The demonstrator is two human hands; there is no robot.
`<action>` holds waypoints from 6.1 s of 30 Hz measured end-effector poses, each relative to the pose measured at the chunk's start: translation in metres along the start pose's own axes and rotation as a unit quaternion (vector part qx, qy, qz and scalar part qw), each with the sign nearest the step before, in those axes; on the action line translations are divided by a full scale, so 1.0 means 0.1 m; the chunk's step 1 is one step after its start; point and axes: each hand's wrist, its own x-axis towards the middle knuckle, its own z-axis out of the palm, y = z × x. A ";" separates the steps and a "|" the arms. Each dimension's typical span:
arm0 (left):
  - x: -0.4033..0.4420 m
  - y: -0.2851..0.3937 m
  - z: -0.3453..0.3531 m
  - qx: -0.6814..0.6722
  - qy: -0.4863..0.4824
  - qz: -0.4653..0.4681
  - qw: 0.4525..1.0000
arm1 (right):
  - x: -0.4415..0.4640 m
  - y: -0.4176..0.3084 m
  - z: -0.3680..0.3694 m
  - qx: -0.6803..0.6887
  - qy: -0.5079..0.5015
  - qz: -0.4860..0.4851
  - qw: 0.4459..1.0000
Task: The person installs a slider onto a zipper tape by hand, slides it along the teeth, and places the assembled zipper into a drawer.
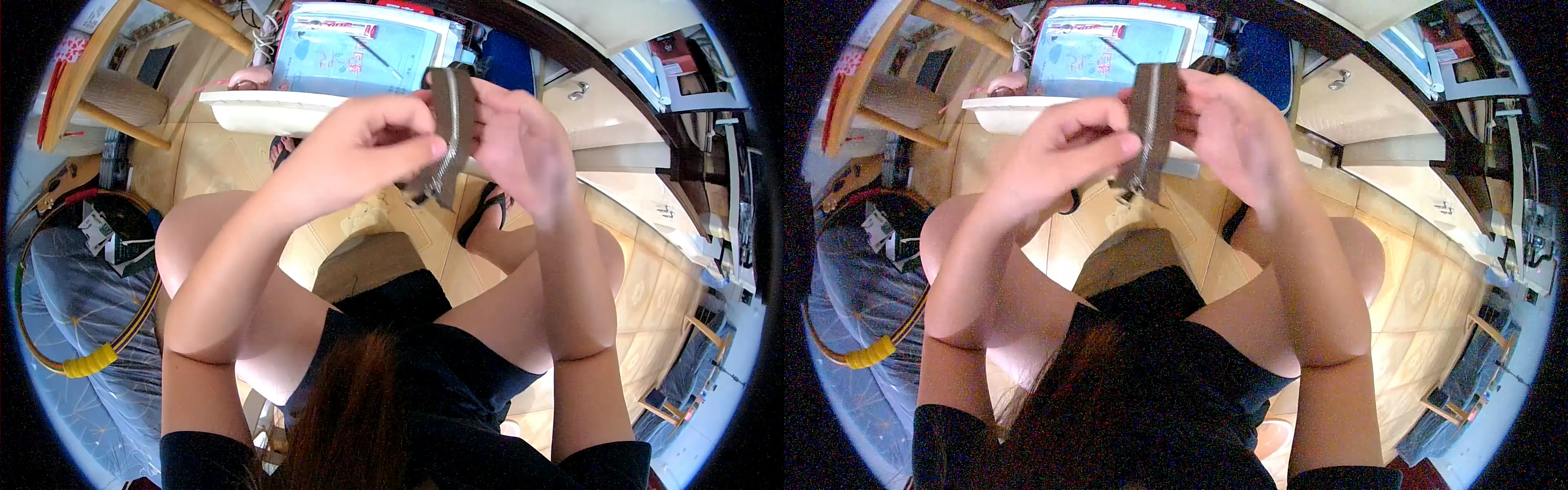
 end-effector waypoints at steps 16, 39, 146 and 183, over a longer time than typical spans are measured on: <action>0.32 -0.26 -0.05 0.046 0.006 -0.034 0.998 | -0.15 -0.11 0.05 -0.162 0.083 -0.053 0.982; 0.56 0.16 0.11 -0.088 0.057 0.041 0.994 | -0.27 -0.08 -0.03 -0.249 0.108 -0.090 0.958; 0.50 0.07 0.16 0.026 0.092 0.044 0.994 | -0.21 -0.01 -0.15 -0.305 0.156 -0.169 0.924; 0.48 0.13 0.05 -0.031 0.127 0.037 0.991 | -0.27 0.18 -0.24 -0.640 0.103 -0.072 0.758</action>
